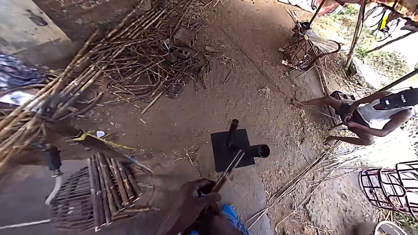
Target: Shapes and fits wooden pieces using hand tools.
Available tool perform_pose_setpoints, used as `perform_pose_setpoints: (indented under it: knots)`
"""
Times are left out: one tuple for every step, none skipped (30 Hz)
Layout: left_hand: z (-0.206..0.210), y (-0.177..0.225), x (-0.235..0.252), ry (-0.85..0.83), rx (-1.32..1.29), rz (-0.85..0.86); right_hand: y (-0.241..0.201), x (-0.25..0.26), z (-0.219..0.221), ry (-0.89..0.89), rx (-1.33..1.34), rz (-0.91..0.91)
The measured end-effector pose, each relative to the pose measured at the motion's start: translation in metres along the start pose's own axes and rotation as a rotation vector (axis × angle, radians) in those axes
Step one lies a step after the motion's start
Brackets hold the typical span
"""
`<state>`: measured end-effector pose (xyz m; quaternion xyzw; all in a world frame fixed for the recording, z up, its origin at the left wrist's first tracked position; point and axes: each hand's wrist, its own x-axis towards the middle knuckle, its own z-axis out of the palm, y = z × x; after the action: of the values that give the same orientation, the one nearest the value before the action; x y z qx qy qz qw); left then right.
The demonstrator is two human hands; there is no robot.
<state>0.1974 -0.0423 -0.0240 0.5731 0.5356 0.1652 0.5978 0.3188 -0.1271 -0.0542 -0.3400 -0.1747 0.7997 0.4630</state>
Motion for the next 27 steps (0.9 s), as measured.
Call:
perform_pose_setpoints:
  knots:
    - [0.009,0.003,0.003,0.043,-0.012,-0.039,-0.008,0.000,-0.006,-0.018,0.051,0.062]
    - [0.014,0.007,0.006,0.071,-0.026,-0.076,-0.011,0.003,-0.016,-0.068,0.086,0.108]
    - [0.018,0.011,0.011,0.087,-0.041,-0.109,-0.012,0.010,-0.025,-0.136,0.125,0.135]
    - [0.020,0.013,0.014,0.101,-0.050,-0.143,-0.010,0.017,-0.033,-0.219,0.186,0.157]
    - [0.024,0.013,0.018,0.120,-0.063,-0.177,-0.009,0.023,-0.040,-0.283,0.241,0.182]
    - [0.028,0.012,0.021,0.140,-0.087,-0.208,-0.010,0.026,-0.044,-0.314,0.288,0.209]
    - [0.032,0.012,0.025,0.166,-0.105,-0.232,-0.011,0.027,-0.049,-0.335,0.319,0.227]
    - [0.036,0.011,0.029,0.190,-0.111,-0.251,-0.013,0.029,-0.054,-0.344,0.340,0.241]
    - [0.041,0.012,0.031,0.213,-0.100,-0.277,-0.018,0.028,-0.057,-0.333,0.336,0.268]
    - [0.048,0.014,0.032,0.240,-0.091,-0.307,-0.026,0.025,-0.059,-0.306,0.296,0.301]
    - [0.056,0.014,0.033,0.271,-0.103,-0.336,-0.032,0.022,-0.065,-0.309,0.286,0.333]
    - [0.064,0.013,0.032,0.302,-0.123,-0.357,-0.033,0.020,-0.071,-0.337,0.307,0.362]
    - [0.070,0.011,0.031,0.329,-0.143,-0.365,-0.029,0.021,-0.081,-0.399,0.367,0.382]
    - [0.077,0.008,0.031,0.355,-0.154,-0.361,-0.026,0.023,-0.090,-0.455,0.394,0.397]
    - [0.085,0.005,0.032,0.385,-0.165,-0.350,-0.025,0.023,-0.099,-0.477,0.381,0.402]
    - [0.093,0.003,0.033,0.418,-0.180,-0.336,-0.027,0.023,-0.108,-0.478,0.337,0.410]
    - [0.099,0.001,0.033,0.450,-0.195,-0.323,-0.034,0.023,-0.113,-0.456,0.270,0.438]
    - [0.103,0.000,0.034,0.484,-0.196,-0.307,-0.044,0.024,-0.112,-0.434,0.219,0.486]
    - [0.108,-0.001,0.033,0.525,-0.189,-0.279,-0.052,0.023,-0.111,-0.410,0.212,0.556]
    - [0.112,-0.001,0.032,0.561,-0.173,-0.257,-0.057,0.023,-0.112,-0.401,0.236,0.625]
    - [0.115,0.000,0.032,0.596,-0.156,-0.244,-0.061,0.024,-0.114,-0.406,0.258,0.678]
    - [0.118,0.003,0.032,0.624,-0.155,-0.241,-0.063,0.025,-0.116,-0.422,0.287,0.714]
    - [0.122,0.006,0.032,0.649,-0.173,-0.242,-0.064,0.025,-0.122,-0.451,0.314,0.739]
    - [0.128,0.010,0.035,0.675,-0.199,-0.244,-0.067,0.025,-0.128,-0.483,0.333,0.755]
    - [0.134,0.013,0.037,0.702,-0.228,-0.242,-0.072,0.025,-0.134,-0.501,0.334,0.770]
    - [0.141,0.016,0.039,0.735,-0.257,-0.246,-0.079,0.022,-0.138,-0.507,0.324,0.783]
    - [0.148,0.018,0.041,0.761,-0.288,-0.249,-0.085,0.018,-0.141,-0.485,0.304,0.799]
